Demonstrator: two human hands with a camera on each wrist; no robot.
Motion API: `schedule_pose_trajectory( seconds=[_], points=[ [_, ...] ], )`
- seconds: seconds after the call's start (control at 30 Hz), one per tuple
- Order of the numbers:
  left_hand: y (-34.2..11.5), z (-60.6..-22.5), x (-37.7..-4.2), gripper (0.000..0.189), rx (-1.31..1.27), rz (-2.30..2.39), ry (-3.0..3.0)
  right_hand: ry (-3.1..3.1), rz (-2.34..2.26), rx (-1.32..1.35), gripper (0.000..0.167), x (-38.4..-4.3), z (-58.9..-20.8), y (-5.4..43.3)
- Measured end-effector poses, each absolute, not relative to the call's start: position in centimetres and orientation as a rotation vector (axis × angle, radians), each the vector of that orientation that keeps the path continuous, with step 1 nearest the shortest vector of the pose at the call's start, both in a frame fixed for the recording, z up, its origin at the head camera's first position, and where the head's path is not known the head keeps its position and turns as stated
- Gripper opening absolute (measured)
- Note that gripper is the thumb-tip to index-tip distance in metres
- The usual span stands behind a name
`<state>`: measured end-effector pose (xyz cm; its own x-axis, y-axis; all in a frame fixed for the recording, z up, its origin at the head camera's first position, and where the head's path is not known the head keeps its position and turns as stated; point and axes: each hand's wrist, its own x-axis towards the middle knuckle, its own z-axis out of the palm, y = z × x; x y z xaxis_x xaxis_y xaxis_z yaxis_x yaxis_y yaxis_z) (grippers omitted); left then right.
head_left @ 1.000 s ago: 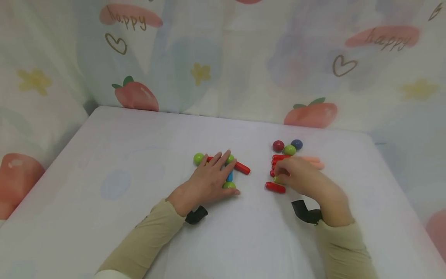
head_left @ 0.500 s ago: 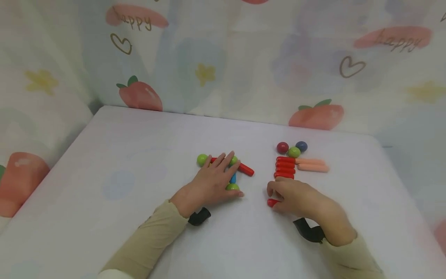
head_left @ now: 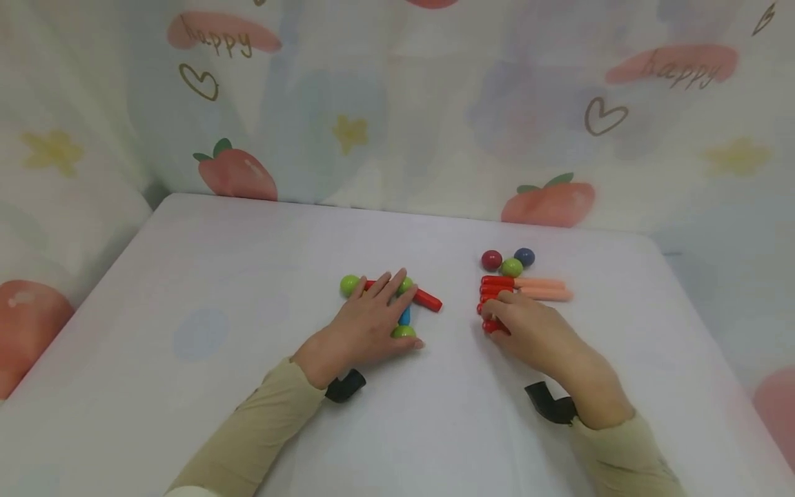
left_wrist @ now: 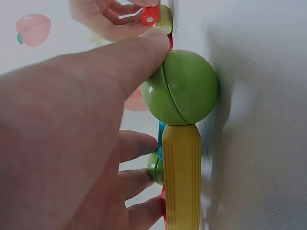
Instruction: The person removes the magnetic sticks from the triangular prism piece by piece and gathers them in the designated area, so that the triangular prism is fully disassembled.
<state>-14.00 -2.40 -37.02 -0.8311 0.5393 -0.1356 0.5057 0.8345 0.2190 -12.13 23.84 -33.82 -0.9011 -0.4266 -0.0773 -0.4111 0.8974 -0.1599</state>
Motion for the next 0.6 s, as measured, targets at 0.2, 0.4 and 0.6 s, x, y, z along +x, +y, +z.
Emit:
schedule_pose_trajectory(
  seconds=[0.2,0.4,0.6],
  points=[
    [-2.42,-37.15,-13.93,0.087,0.809,0.249,2.826,2.964,-0.218,-0.634,0.031,-12.36,-34.6,23.8],
    [-2.32,-37.26,-13.97,0.086,0.828,0.238,2.825,2.97,-0.27,-0.62,0.031,-12.41,-34.63,24.1],
    [-2.35,-37.27,-14.1,0.087,0.827,0.205,2.852,2.969,-0.353,-0.717,0.026,-12.49,-34.14,23.53]
  ],
)
